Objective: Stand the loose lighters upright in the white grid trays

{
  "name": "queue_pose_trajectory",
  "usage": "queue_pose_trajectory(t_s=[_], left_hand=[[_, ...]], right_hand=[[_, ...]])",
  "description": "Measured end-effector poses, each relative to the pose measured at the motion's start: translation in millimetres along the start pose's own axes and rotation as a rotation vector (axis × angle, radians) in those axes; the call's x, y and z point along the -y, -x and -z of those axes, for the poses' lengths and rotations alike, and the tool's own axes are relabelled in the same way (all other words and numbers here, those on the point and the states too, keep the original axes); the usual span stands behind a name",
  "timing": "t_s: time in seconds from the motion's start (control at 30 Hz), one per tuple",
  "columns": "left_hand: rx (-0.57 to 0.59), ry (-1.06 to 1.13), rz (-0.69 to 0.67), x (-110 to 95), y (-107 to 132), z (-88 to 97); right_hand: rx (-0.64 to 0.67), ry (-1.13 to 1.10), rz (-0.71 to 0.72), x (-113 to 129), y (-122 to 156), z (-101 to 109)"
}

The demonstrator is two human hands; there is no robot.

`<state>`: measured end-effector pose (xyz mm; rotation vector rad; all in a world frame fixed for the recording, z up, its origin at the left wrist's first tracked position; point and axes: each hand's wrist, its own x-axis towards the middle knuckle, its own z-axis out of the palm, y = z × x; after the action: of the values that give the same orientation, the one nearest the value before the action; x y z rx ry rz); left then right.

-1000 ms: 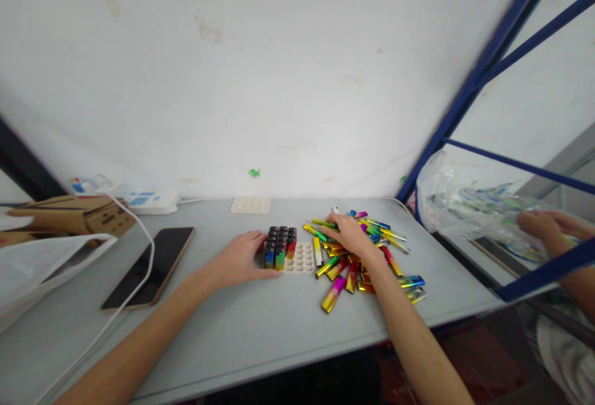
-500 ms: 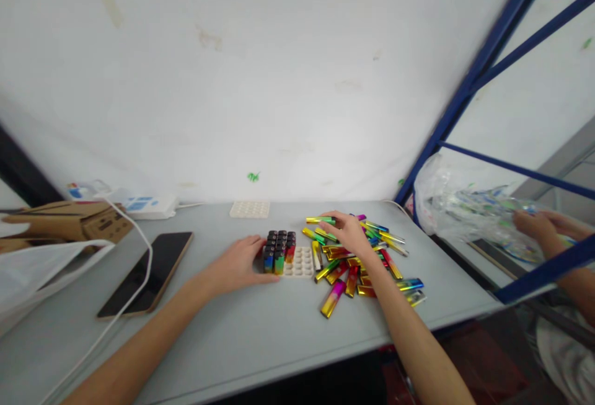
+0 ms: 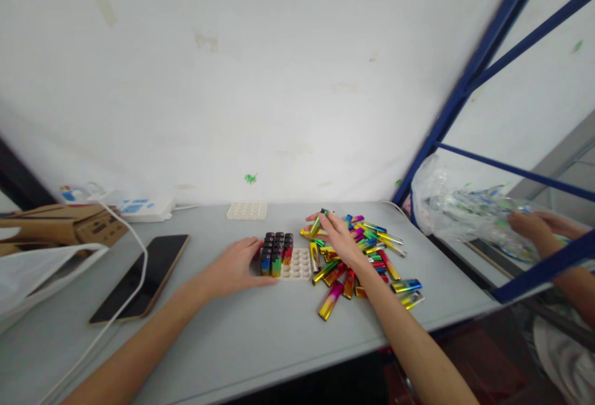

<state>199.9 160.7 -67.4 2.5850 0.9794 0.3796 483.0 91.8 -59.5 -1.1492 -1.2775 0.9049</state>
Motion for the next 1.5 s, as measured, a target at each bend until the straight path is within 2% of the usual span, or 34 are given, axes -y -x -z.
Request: queue_pose_trajectory(t_s=[0.17,0.27,0.43,0.63,0.93,1.07,1.27,1.5], left_hand=[[0.010,0.009,0.013,-3.9,1.4,2.0],[0.011,0.013,0.010,-3.5,1.6,1.6],[0.013,-0.001,-0.009,-0.6,1.4,0.1],[0.011,0.007,-0.016,-2.0,1.9,1.6],[0.007,0.020,-0.006,-0.6,1.6,-0.3],[0.013,0.009,-0.025,-1.7,2.2,0.7],[0.014,0.010,-0.008,-2.8,2.5,-0.1],[0.012,0.004,-0.011,-3.2,2.6,1.2]], right_hand=[[-0.031,-0.062,-0.021,-4.7,1.6,-14.4],[-0.066,0.066,-0.027,-6.5,6.0,-20.0],[-0.197,0.347,0.137,-2.4,13.1,-26.5],[-0.240,0.477,0.107,-9.5,10.3,-32.7],[-0.182,0.490,0.151,-7.6,13.0,-34.2],[-0.072,0.556,0.196,1.2,16.3,-31.3],[0.101,0.712,0.384,15.0,22.2,-25.2],[0.226,0.730,0.264,16.6,27.7,-19.3]])
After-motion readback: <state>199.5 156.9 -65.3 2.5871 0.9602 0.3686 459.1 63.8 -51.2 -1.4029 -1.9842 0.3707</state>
